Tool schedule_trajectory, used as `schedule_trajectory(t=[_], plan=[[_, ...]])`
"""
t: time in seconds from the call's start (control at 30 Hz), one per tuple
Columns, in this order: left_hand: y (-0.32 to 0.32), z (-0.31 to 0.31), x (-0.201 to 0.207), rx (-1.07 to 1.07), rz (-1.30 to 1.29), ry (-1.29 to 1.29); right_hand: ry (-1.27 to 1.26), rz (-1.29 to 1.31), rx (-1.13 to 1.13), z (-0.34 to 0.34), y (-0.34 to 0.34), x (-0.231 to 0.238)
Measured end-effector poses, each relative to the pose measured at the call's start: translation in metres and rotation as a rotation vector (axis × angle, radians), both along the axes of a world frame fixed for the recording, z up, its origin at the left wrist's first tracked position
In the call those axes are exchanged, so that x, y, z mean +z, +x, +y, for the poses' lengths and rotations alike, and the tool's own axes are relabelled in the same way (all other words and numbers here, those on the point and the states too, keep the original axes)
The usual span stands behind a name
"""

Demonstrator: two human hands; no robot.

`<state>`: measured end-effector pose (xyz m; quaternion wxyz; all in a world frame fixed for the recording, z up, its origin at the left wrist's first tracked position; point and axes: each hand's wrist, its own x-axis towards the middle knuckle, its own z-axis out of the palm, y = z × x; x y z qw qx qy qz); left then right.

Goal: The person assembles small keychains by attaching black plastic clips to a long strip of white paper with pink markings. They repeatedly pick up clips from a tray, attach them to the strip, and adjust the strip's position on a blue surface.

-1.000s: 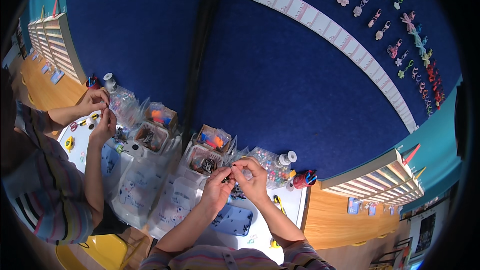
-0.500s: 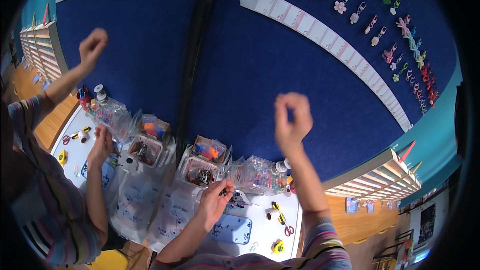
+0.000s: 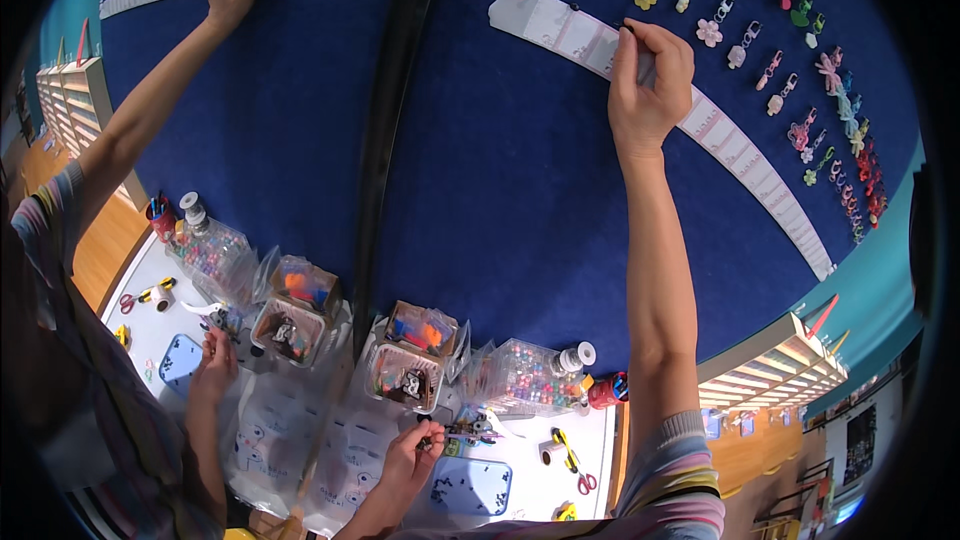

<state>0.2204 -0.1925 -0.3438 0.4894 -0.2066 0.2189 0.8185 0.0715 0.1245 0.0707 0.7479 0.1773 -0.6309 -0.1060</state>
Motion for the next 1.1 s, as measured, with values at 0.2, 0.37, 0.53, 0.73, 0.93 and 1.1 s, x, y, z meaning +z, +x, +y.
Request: schedule_trajectory(t=[0.2, 0.37, 0.53, 0.73, 0.93, 1.1], plan=[[-0.005, 0.006, 0.001, 0.0, -0.023, -0.002, 0.053, 0.031, -0.063, -0.002, 0.002, -0.001], [0.0, 0.012, -0.013, -0.012, -0.03, 0.064, 0.082, 0.026, -0.125, 0.001, 0.0, -0.001], [0.002, 0.014, -0.015, -0.016, -0.026, 0.09, 0.073, 0.033, -0.155, 0.002, -0.001, -0.001], [0.001, 0.012, -0.012, -0.018, -0.021, 0.049, 0.068, 0.017, -0.197, 0.0, -0.001, -0.002], [0.0, 0.012, -0.01, -0.019, -0.029, 0.041, 0.099, 0.043, -0.233, 0.002, -0.004, -0.002], [0.0, 0.012, -0.012, -0.027, -0.02, 0.04, 0.137, 0.059, -0.274, 0.001, -0.004, -0.001]])
